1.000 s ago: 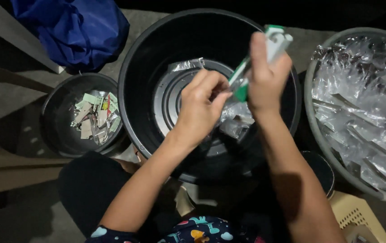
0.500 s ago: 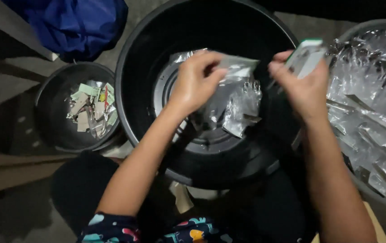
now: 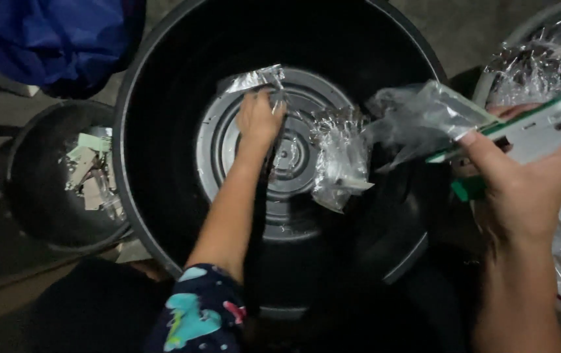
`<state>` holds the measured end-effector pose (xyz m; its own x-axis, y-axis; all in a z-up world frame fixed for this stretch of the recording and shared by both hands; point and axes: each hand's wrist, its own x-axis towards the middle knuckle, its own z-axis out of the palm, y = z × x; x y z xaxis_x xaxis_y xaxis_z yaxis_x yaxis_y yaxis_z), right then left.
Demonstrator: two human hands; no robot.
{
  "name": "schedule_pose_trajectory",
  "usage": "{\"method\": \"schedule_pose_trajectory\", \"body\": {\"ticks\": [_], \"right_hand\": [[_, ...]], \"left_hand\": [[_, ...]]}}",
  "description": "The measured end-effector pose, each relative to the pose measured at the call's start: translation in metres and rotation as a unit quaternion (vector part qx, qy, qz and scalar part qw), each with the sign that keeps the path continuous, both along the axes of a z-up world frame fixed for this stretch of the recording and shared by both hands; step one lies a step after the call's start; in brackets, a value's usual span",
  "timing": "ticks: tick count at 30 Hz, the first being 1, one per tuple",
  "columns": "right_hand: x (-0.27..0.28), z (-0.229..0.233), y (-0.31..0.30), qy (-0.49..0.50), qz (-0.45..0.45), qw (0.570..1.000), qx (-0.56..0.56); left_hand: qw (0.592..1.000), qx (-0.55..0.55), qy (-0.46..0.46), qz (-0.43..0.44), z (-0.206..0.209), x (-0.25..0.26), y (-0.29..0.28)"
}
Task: Labeling and stapling small plastic bags containing hardware components
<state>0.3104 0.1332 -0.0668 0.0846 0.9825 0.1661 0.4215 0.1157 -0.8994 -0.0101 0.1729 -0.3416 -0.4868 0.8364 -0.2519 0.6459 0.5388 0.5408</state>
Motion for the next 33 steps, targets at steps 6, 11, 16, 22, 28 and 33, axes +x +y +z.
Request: {"method": "schedule_pose_trajectory", "body": {"ticks": [6,11,16,22,28,33], "right_hand": [[-0.013,0.011,0.001,0.03,-0.007,0.998,-0.058],[-0.039,0.012,-0.007,-0.022,0.026,0.993,-0.112],[-0.05,-0.041,-0.012,0.003,0.085,0.994,-0.064],[-0.086,-0.038,-0.039,-0.071,0.147,0.987,0.017],[-0.12,-0.004,-0.046,0.043,0.135,0.988,0.058],[-0.117,0.044,-0.056,0.072,0.151,0.985,0.04]], "left_hand": [[0.982,0.18,0.05,-0.016,-0.049,0.005,-0.031],[0.992,0.065,-0.069,-0.086,0.066,-0.019,-0.021],[0.966,0.16,-0.126,-0.157,0.167,-0.017,-0.038],[0.937,0.315,-0.092,-0.118,0.279,0.012,-0.095],[0.922,0.322,-0.027,-0.213,0.346,0.039,-0.173],[0.887,0.37,0.032,-0.273,0.362,0.026,-0.203]]}}
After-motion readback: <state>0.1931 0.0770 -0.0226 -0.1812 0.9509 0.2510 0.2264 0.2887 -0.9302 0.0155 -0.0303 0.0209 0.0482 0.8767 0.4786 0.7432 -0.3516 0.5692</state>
